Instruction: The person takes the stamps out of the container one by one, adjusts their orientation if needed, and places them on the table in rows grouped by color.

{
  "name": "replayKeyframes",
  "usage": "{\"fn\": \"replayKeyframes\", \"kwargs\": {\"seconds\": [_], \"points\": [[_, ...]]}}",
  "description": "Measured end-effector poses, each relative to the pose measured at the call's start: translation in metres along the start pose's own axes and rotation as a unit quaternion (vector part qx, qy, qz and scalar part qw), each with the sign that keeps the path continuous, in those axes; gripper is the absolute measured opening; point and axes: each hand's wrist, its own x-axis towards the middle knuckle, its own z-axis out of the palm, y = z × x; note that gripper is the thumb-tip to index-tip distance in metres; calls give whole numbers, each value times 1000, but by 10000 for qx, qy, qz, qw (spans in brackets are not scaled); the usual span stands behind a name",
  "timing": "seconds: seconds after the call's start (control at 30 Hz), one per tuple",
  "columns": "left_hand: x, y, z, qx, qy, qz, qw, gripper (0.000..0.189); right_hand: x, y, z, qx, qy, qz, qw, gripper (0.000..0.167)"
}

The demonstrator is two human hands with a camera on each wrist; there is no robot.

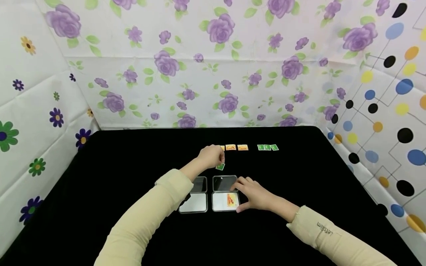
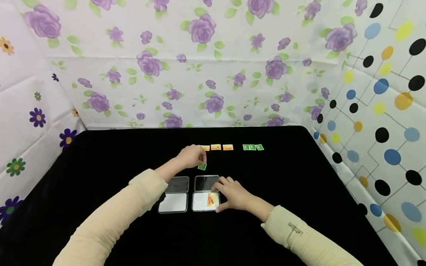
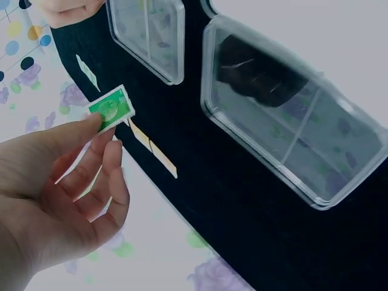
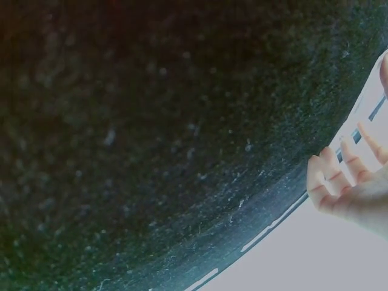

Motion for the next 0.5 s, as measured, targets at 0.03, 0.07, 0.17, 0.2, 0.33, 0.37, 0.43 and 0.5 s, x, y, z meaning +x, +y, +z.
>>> {"fn": "replayKeyframes", "kwargs": {"seconds": [0.03, 0.07, 0.17, 0.2, 0.33, 0.37, 0.43, 0.5], "points": [[2, 1, -1, 26, -30, -20, 10000, 18, 0, 0, 0, -4, 9, -2, 10000, 63], [4, 1, -2, 64, -52, -30, 10000, 18, 0, 0, 0, 2, 6, 1, 10000, 63], [10, 4, -3, 121, -121, -56, 9998, 18, 0, -1, 0, 35, -38, 26, 10000, 63], [12, 5, -3, 122, -139, -52, 9998, 17, 0, -1, 0, 38, -54, 34, 10000, 63], [19, 9, -3, 83, -67, -11, 9999, 14, 0, -1, -1, 69, -53, 47, 10000, 64], [20, 10, -3, 69, -37, 3, 10000, 13, -1, -1, -1, 60, -36, 43, 10000, 64], [23, 11, -3, 43, 21, 19, 10000, 13, -1, -2, -1, 23, -21, 26, 10000, 64], [24, 12, -2, 27, 68, 14, 10000, 12, 0, -3, -1, -35, -4, -15, 10000, 64]]}}
